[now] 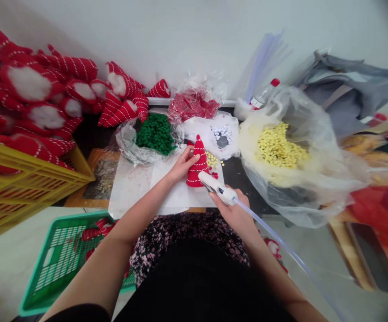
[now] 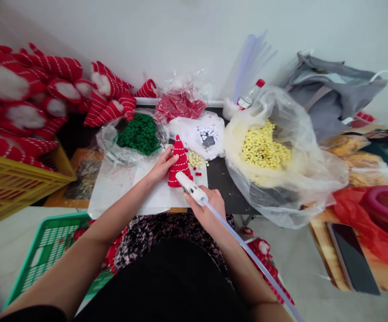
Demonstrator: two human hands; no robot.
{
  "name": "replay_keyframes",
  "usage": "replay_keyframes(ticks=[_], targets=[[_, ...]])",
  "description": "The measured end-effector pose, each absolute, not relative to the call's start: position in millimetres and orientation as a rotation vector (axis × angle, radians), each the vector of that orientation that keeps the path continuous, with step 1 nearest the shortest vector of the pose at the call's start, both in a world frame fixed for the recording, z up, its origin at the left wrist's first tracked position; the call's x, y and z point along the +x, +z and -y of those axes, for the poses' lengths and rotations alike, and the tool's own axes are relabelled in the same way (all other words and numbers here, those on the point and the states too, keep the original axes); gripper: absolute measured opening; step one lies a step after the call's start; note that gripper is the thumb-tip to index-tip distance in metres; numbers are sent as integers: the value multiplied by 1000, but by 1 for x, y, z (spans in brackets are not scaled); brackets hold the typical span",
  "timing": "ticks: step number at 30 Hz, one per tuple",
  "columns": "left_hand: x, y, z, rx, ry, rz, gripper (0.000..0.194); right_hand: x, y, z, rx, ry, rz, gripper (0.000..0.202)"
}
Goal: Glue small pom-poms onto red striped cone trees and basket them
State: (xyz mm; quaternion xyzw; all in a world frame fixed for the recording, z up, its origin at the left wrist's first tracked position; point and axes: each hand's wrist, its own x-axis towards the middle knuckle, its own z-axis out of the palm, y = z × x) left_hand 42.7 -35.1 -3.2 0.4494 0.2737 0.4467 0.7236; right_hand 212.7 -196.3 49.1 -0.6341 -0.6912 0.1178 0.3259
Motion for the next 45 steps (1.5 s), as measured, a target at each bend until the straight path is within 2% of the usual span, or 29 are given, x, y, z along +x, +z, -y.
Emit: replay_keyframes(ticks=[12, 25, 45], targets=[[43, -4, 34, 1026, 993, -613, 52, 215, 48, 195, -1654, 296, 1860, 43], [45, -4, 36, 922, 1009, -609, 49, 217, 63, 200, -1653, 266, 1676, 36], [45, -3, 36, 948, 991, -602, 49, 216, 50, 190, -1721, 350, 1675, 43]])
